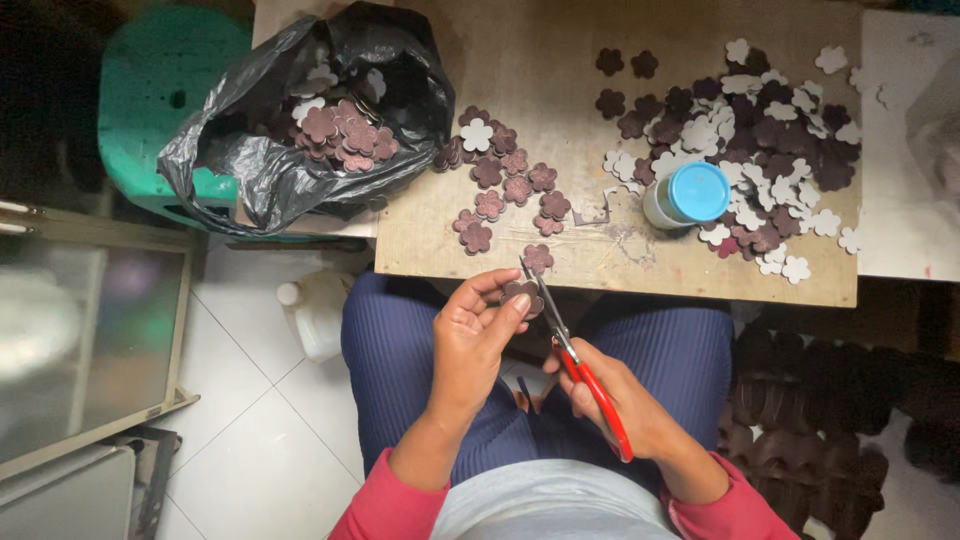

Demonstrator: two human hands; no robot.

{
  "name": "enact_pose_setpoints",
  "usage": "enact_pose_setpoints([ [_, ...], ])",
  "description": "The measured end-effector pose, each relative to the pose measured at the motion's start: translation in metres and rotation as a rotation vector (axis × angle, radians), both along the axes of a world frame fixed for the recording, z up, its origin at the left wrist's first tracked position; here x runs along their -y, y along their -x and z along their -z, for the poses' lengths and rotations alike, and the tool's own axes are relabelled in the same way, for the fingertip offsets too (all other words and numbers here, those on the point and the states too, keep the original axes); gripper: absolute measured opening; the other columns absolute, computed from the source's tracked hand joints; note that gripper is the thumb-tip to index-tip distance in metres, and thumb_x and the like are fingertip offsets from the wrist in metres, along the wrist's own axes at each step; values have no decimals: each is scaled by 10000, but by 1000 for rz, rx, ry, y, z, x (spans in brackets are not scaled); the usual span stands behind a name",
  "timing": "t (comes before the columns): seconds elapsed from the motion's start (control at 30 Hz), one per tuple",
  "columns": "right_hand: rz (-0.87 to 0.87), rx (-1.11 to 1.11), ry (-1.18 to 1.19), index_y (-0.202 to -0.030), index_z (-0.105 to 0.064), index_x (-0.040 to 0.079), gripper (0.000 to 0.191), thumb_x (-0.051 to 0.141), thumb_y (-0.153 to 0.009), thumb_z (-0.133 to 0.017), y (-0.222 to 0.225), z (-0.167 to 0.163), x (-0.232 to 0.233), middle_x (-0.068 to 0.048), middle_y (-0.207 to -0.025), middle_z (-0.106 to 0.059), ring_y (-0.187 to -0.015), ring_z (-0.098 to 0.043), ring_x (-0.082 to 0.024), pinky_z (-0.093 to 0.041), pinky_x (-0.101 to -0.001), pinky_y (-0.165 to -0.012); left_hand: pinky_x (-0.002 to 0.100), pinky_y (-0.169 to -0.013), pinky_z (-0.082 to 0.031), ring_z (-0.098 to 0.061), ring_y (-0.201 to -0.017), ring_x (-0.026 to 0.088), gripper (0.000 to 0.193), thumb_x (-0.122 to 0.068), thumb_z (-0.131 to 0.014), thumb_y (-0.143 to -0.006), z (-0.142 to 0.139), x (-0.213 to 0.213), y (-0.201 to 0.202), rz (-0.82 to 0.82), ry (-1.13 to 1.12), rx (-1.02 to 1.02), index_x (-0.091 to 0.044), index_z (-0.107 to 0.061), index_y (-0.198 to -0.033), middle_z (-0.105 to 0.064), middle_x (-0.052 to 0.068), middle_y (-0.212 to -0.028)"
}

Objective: The person sits on the floor and uses red-handled scissors to trim the edges of small flower-shaped craft pieces. They repeatedly pick up pieces, trim them, and place them into a black plastic bag. A small container with a blue lid is also handled briefly.

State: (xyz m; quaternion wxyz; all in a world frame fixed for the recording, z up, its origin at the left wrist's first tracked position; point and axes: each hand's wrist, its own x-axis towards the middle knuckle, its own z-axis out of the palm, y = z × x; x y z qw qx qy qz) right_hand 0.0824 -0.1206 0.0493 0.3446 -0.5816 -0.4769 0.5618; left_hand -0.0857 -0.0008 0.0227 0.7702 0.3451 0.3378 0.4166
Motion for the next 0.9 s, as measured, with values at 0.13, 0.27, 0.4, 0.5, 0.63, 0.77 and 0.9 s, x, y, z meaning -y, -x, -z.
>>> enact_pose_setpoints([
  [0.13, 11, -14, 35, -1128, -551, 46, 605, 614, -921, -575, -2, 2, 8, -9, -779, -525, -618, -502, -97, -463, -260, -546, 233, -782, -567, -727, -936, 116, 329, -30, -707, -955, 1, 7, 0, 7, 8, 12, 31, -653, -1274, -741, 95, -1075],
  [0.27, 17, -20, 31, -1098, -539, 55, 576, 600, -918, -591, -3, 5, 13, -2, -755, -516, -608, -488, -90, -442, -255, -530, 231, -788, -570, -721, -942, 108, 336, -22, -703, -953, 3, 12, -1, -3, 12, 26, 29, -649, -1281, -744, 94, -1100],
  [0.4, 17, -19, 31, -1071, -532, 55, 566, 598, -929, -604, -4, 8, 15, 6, -730, -504, -609, -472, -85, -430, -252, -527, 232, -793, -574, -725, -945, 107, 324, -19, -700, -952, 3, 14, -2, -8, 9, 18, 30, -652, -1269, -745, 92, -1096],
  [0.5, 28, -40, 42, -1051, -530, 54, 581, 617, -927, -599, -5, 9, 18, 10, -714, -495, -602, -465, -82, -423, -248, -522, 232, -792, -572, -723, -942, 108, 323, -16, -702, -953, 3, 15, -3, -9, 5, 19, 33, -655, -1270, -747, 97, -1086],
  [0.63, 27, -63, 37, -1043, -531, 52, 613, 652, -922, -578, -5, 8, 18, 13, -728, -491, -605, -458, -77, -417, -242, -521, 234, -793, -572, -719, -940, 108, 322, -13, -705, -952, 2, 15, -4, -7, 13, 15, 36, -658, -1267, -750, 102, -1087],
  [0.77, 8, -60, 7, -1054, -523, 54, 626, 665, -921, -565, -5, 3, 17, 10, -773, -497, -620, -452, -78, -409, -243, -522, 230, -801, -568, -719, -945, 105, 322, -18, -701, -954, 0, 15, -3, 4, 10, 23, 30, -656, -1270, -753, 101, -1087],
  [0.9, -3, -20, -16, -1059, -518, 57, 620, 662, -935, -563, -5, 0, 15, 9, -770, -500, -635, -458, -80, -421, -244, -547, 226, -803, -559, -722, -951, 106, 322, -19, -699, -955, -1, 15, -3, 9, 17, 33, 29, -655, -1271, -756, 99, -1084],
])
